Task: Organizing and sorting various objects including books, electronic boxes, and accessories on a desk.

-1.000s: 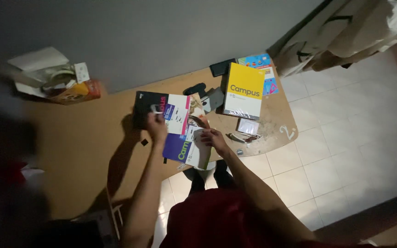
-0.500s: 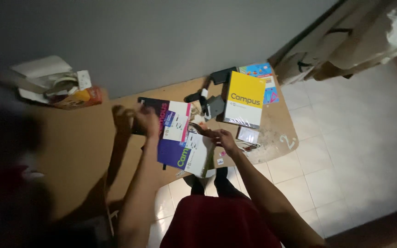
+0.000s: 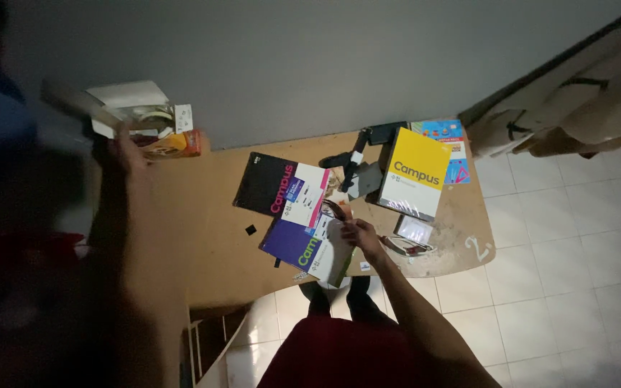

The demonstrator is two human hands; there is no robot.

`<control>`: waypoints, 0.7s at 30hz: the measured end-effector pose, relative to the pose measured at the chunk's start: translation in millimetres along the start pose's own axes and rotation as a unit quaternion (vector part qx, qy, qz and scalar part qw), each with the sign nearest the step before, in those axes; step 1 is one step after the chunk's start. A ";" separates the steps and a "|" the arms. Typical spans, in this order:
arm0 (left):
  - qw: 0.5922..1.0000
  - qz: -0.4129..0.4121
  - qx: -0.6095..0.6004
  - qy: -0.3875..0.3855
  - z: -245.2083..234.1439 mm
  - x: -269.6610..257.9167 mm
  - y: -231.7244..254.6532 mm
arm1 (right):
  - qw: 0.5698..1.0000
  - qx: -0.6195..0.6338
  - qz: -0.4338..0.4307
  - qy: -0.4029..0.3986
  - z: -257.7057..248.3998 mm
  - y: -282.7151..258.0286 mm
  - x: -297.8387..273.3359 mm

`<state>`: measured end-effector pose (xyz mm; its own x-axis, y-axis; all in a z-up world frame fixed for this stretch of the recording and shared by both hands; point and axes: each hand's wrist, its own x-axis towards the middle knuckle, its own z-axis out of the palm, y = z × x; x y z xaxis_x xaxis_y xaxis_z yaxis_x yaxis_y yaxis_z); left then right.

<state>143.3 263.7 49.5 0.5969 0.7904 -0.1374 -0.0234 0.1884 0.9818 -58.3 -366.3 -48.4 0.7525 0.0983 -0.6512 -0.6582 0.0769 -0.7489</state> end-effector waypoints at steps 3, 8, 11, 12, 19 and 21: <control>0.993 -0.018 -0.051 -0.101 -2.5 -1.4 -20.7 | 0.998 0.016 -0.035 -0.045 2.4 13.2 14.1; 0.969 0.033 -0.053 -0.239 32.5 -110.1 -21.1 | 0.921 -0.132 -0.327 -0.165 56.7 -35.8 14.7; 0.951 -0.208 -0.029 -0.225 87.7 -242.0 24.5 | 0.938 -0.068 -0.313 -0.129 84.2 -91.7 -10.3; 0.950 -0.210 -0.030 -0.229 94.1 -253.5 -22.1 | 0.939 -0.069 -0.314 -0.125 79.3 -98.9 -9.5; 0.804 -0.460 -0.120 -0.356 165.9 -343.1 -116.8 | 0.947 -0.078 -0.312 0.007 -8.1 -161.2 -2.8; 0.768 -0.527 -0.160 -0.326 172.9 -361.5 -132.7 | 0.927 -0.098 -0.358 0.052 -14.7 -204.6 -20.3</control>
<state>69.2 -147.8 -8.5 0.6912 -0.3400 -0.6377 0.6155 0.7394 0.2729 61.4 -398.6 116.2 0.9998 -0.0061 0.0209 0.0202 -0.0966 -0.9951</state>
